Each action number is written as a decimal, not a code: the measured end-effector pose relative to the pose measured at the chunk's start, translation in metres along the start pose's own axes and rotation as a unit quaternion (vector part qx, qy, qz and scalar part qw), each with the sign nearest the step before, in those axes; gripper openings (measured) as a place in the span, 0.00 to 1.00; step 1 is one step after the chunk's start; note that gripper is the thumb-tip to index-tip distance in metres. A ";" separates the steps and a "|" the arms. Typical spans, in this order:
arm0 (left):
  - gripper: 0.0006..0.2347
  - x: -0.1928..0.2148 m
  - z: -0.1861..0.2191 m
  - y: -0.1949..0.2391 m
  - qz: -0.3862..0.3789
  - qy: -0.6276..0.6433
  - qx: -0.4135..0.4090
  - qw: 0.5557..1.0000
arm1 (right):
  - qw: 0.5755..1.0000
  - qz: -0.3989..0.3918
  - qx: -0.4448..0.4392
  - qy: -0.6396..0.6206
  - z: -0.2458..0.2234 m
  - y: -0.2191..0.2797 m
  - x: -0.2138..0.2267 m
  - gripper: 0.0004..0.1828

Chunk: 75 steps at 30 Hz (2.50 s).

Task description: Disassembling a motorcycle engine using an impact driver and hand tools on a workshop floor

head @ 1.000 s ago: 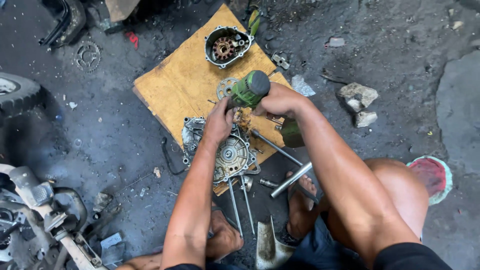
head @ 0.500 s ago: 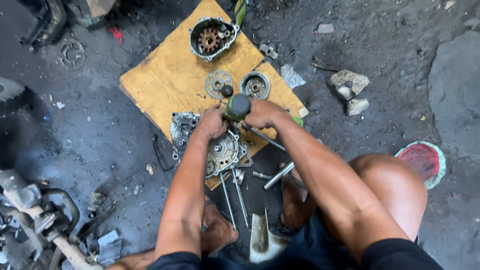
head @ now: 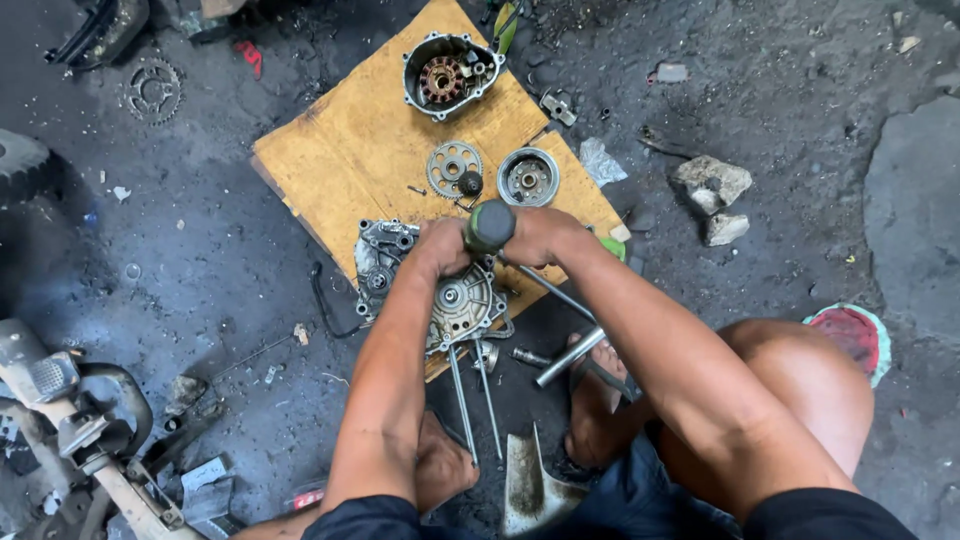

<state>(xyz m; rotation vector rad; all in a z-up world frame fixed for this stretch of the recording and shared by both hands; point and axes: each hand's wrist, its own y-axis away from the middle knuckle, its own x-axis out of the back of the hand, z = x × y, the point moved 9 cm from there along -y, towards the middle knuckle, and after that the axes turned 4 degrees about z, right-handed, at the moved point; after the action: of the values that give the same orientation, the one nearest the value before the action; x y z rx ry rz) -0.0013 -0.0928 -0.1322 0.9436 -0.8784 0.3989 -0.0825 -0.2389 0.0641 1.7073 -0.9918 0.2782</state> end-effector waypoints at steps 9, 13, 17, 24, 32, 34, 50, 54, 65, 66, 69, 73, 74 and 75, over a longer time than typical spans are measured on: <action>0.11 0.016 0.018 0.009 -0.013 0.027 -0.006 1.000 | 0.995 -0.007 0.012 -0.102 -0.009 0.017 0.007 0.32; 0.12 0.023 0.020 0.012 -0.031 0.025 0.002 0.999 | 0.998 -0.009 -0.001 -0.059 -0.011 0.014 0.013 0.31; 0.13 0.017 0.020 0.017 -0.030 0.025 0.001 0.999 | 0.998 0.001 0.010 -0.063 -0.016 0.014 0.015 0.29; 0.13 0.026 0.027 0.019 -0.005 0.021 0.006 1.000 | 0.999 0.009 -0.002 -0.053 -0.009 0.007 0.010 0.31; 0.15 0.013 0.029 0.020 0.064 0.021 -0.015 0.998 | 0.991 0.024 0.009 -0.133 0.035 -0.031 -0.009 0.16; 0.12 0.049 0.054 0.051 0.122 0.097 -0.044 0.987 | 0.978 0.028 0.009 -0.208 0.048 -0.040 -0.007 0.16; 0.22 0.232 0.141 0.199 0.377 0.047 -0.122 0.917 | 0.910 0.021 0.184 -0.371 0.033 0.058 0.099 0.26; 0.30 0.235 0.135 0.251 0.355 0.025 -0.069 0.932 | 0.905 0.040 0.215 -0.366 0.051 0.053 0.092 0.35; 0.17 0.246 0.025 0.405 0.299 -0.020 0.078 0.951 | 0.970 0.046 0.151 -0.185 0.051 0.077 0.014 0.38; 0.17 0.245 0.009 0.407 0.304 -0.018 0.078 0.949 | 0.971 0.049 0.153 -0.180 0.065 0.065 0.001 0.38; 0.17 0.248 -0.029 0.410 0.346 -0.026 0.111 0.931 | 0.994 0.097 0.055 0.020 0.124 0.029 -0.037 0.52; 0.18 0.245 -0.034 0.416 0.361 0.029 0.129 0.923 | 0.987 0.118 0.002 0.105 0.171 -0.011 -0.089 0.59; 0.18 0.242 -0.035 0.415 0.358 0.056 0.121 0.924 | 0.984 0.125 -0.015 0.126 0.186 -0.023 -0.101 0.64; 0.18 0.242 -0.035 0.418 0.358 0.062 0.129 0.923 | 0.984 0.120 -0.011 0.133 0.192 -0.027 -0.113 0.64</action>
<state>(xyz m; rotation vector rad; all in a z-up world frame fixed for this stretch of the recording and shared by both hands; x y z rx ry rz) -0.1085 0.1500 0.2731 0.7951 -1.0546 1.2166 -0.1881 -0.3523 -0.0981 1.4836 -0.9945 0.6338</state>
